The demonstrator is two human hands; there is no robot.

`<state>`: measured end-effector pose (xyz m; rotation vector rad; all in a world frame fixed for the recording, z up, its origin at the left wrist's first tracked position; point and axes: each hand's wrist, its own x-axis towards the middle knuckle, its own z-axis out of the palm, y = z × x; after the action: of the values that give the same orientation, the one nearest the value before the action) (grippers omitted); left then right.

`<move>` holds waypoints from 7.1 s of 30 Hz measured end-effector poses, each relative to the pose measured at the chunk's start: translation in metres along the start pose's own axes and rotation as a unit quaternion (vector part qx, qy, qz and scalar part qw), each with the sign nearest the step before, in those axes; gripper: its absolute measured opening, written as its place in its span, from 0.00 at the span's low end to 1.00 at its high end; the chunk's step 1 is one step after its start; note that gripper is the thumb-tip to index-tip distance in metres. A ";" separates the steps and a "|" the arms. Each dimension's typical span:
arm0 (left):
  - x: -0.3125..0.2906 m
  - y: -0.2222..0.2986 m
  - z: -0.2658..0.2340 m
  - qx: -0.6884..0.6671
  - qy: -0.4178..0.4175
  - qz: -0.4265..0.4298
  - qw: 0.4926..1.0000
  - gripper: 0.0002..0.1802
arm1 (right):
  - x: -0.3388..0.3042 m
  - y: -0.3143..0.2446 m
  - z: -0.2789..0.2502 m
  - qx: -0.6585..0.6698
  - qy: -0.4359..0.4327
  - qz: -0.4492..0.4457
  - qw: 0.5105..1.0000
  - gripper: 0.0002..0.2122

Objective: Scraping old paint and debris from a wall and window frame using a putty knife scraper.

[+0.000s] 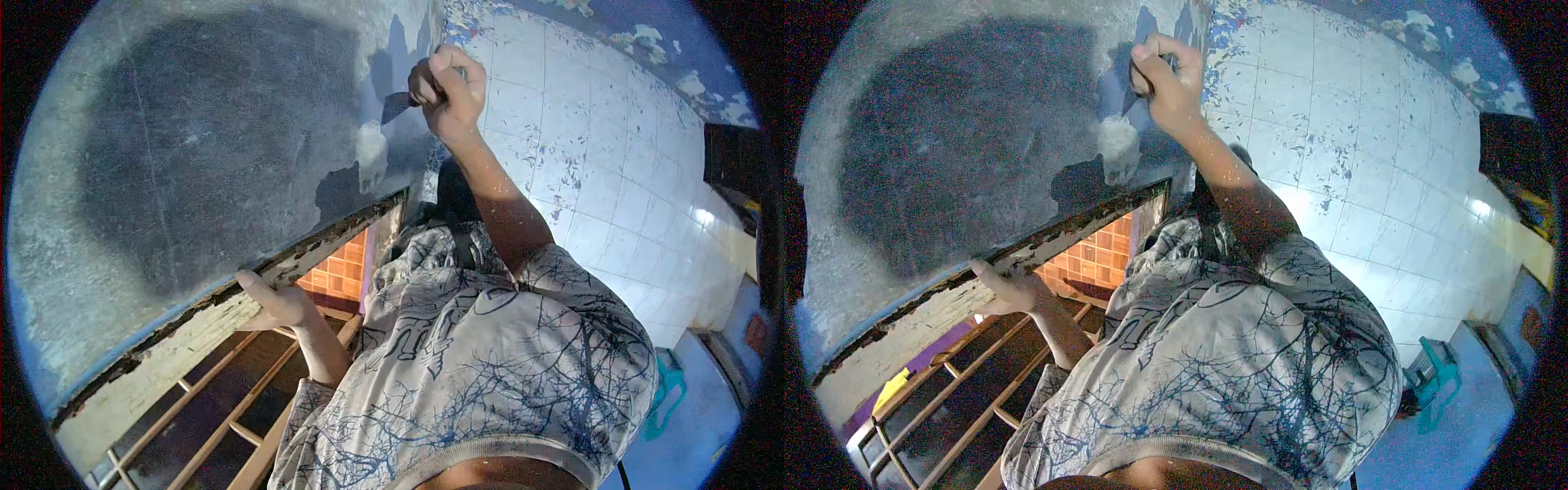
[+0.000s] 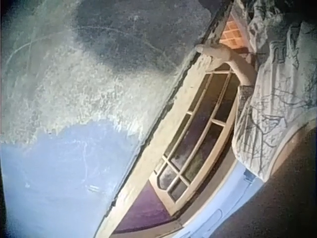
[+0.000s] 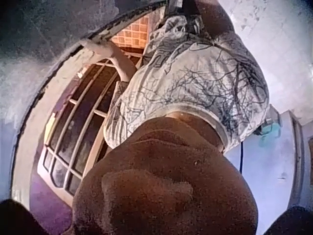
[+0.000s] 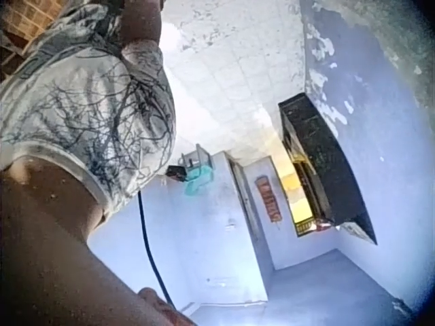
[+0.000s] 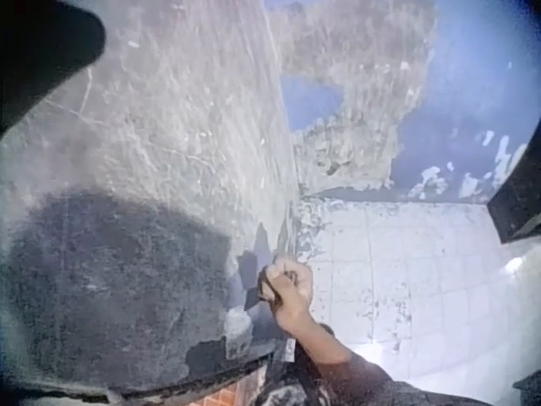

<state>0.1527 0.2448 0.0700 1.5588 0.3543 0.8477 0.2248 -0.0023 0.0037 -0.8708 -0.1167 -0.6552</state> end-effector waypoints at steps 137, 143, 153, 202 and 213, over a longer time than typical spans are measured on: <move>-0.044 -0.055 0.054 0.292 -0.789 0.079 0.534 0.18 | -0.055 0.033 0.020 -0.206 0.082 -0.198 0.955 0.08; -0.048 -0.062 0.054 0.255 -0.800 0.079 0.537 0.20 | -0.045 0.002 0.024 0.067 0.078 -0.144 0.984 0.08; -0.052 -0.066 0.057 0.224 -0.798 0.066 0.555 0.25 | 0.002 0.006 0.012 0.089 0.066 -0.117 0.987 0.09; -0.042 -0.079 0.058 0.214 -0.828 -0.001 0.519 0.25 | -0.017 0.066 0.019 -0.267 0.093 -0.101 0.954 0.17; -0.042 -0.097 0.051 0.261 -0.826 0.019 0.500 0.28 | -0.038 0.027 0.019 0.105 0.044 -0.135 0.984 0.17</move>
<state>0.1833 0.1986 -0.0329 2.1955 -0.9521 -1.0975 0.2129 0.0427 -0.0152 -0.6261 -0.2231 -0.9159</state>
